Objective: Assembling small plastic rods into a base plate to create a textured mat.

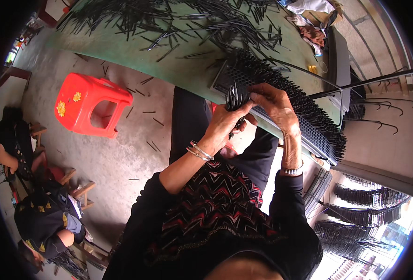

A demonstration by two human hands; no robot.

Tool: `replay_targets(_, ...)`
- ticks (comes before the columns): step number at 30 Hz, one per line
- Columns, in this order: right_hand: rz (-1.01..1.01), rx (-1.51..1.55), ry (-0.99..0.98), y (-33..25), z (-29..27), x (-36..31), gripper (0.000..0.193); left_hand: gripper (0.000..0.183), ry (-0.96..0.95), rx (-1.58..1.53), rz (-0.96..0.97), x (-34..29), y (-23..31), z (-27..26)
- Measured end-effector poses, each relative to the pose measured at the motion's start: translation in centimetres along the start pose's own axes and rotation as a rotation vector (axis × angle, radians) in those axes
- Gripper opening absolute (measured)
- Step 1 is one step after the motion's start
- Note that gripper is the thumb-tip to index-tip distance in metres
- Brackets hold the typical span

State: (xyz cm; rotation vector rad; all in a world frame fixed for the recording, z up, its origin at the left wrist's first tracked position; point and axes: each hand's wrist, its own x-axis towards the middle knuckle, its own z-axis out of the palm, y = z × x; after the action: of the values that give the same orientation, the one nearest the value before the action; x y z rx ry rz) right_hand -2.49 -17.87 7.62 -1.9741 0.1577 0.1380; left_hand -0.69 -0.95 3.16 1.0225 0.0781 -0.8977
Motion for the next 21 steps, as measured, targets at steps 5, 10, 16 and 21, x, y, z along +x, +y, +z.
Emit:
replay_targets(5, 0.098, 0.236, 0.034, 1.4, 0.1, -0.1, 0.024, 0.033, -0.065, 0.049, 0.040, 0.2, 0.0, -0.2)
replay_targets(10, 0.118, 0.330, 0.099, 1.5, 0.2, -0.3, 0.021, 0.038, -0.094, 0.078, 0.044, 0.2, 0.3, 0.1)
replay_targets(16, 0.124, 0.258, 0.075, 0.9, -0.2, -0.7, 0.017, 0.034, -0.042, 0.088, 0.003, 0.2, -0.4, -0.2)
replay_targets(21, 0.010, 0.125, 0.277, 1.1, -0.9, -1.6, 0.015, 0.039, 0.200, 0.002, 0.151, 1.7, -2.0, -1.3)
